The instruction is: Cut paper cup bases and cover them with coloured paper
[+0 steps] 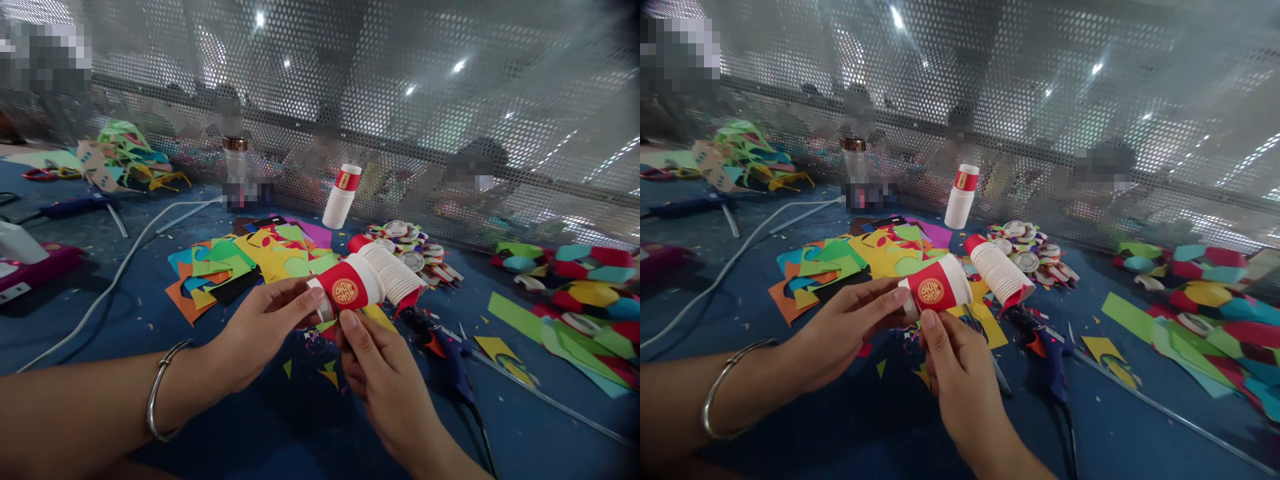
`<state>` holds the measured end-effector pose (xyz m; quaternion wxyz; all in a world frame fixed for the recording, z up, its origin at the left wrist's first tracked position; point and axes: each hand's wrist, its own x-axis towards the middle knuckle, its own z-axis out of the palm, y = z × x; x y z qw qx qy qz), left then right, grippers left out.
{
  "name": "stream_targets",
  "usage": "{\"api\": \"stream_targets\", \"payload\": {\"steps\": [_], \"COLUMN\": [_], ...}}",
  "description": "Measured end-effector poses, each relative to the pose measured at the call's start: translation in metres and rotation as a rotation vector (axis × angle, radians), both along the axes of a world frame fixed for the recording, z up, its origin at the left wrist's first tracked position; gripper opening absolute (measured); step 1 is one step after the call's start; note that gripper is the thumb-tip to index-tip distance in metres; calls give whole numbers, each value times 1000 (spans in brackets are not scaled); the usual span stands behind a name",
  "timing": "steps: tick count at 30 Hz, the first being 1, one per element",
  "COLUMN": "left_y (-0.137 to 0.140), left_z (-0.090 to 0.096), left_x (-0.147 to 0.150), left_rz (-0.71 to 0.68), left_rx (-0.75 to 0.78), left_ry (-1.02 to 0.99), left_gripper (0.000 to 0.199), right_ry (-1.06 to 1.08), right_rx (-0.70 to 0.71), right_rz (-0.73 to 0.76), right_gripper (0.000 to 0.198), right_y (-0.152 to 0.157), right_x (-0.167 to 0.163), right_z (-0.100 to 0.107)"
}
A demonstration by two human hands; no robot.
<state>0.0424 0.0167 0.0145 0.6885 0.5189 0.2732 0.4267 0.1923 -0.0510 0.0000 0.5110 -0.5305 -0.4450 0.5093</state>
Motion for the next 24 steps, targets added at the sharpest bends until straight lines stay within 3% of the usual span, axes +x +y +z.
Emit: {"api": "stream_targets", "payload": {"steps": [7,14,24], "left_y": [-5,-7,-8], "left_z": [-10,-6,-6], "left_x": [-2,-3,-7], "left_rz": [-15,23,109], "left_rx": [72,136,316], "left_ry": [23,60,233], "left_gripper": [24,22,45], "right_ry": [-55,-139,-93], "right_rx": [20,49,46], "right_rz": [-2,8,-14], "right_gripper": [43,43,43], "right_y": [-3,-4,-6], "right_x": [1,2,0], "right_z": [-1,2,6]}}
